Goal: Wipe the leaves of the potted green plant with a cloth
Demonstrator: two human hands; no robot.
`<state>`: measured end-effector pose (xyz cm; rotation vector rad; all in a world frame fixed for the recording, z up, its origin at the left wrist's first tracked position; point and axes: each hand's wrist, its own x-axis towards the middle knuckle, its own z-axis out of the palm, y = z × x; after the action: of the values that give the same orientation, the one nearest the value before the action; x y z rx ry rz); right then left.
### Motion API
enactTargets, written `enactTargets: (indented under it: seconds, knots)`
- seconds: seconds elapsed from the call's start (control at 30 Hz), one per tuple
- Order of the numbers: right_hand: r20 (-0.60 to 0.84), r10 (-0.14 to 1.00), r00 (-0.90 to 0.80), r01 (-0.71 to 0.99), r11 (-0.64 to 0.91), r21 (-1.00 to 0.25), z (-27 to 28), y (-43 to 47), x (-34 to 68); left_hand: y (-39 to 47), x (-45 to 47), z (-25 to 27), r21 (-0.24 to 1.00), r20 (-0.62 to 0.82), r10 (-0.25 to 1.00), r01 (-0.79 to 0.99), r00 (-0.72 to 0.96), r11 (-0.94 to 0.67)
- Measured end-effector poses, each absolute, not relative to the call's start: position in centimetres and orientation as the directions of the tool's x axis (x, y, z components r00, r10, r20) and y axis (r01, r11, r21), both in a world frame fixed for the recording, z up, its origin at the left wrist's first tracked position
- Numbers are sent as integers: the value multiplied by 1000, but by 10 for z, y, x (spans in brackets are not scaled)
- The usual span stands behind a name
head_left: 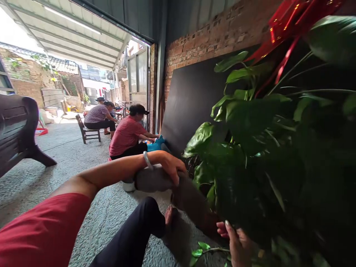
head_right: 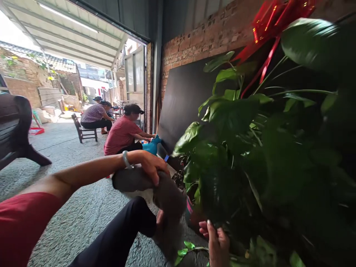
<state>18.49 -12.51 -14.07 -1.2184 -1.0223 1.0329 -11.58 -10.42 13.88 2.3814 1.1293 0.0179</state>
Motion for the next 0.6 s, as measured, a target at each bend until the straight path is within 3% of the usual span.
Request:
enactTargets:
  seconds: [0.1, 0.2, 0.27, 0.37, 0.47, 0.53, 0.6]
  knots:
    - [48, 966, 254, -89, 73, -993, -143, -124, 184, -136, -104, 188, 668, -175, 615, 552, 769, -500]
    - [46, 963, 266, -113, 78, -990, -145, -122, 185, -163, -71, 232, 771, 164, 682, 339, 712, -539]
    - [45, 961, 272, -123, 81, -989, -145, -123, 186, -176, -41, 253, 763, 435, 658, 137, 614, -632]
    - [45, 960, 277, -124, 82, -989, -143, -124, 187, -182, 10, 270, 665, 665, 557, -56, 498, -745]
    - [51, 963, 266, -118, 85, -989, -141, -126, 187, -165, 59, 258, 489, 696, 489, 151, 527, -859]
    - [56, 967, 247, -115, 87, -990, -142, -126, 187, -147, 84, 229, 236, 604, 463, 409, 649, -882]
    - [58, 974, 220, -109, 83, -991, -145, -127, 188, -133, 98, 192, -20, 320, 527, 562, 787, -827]
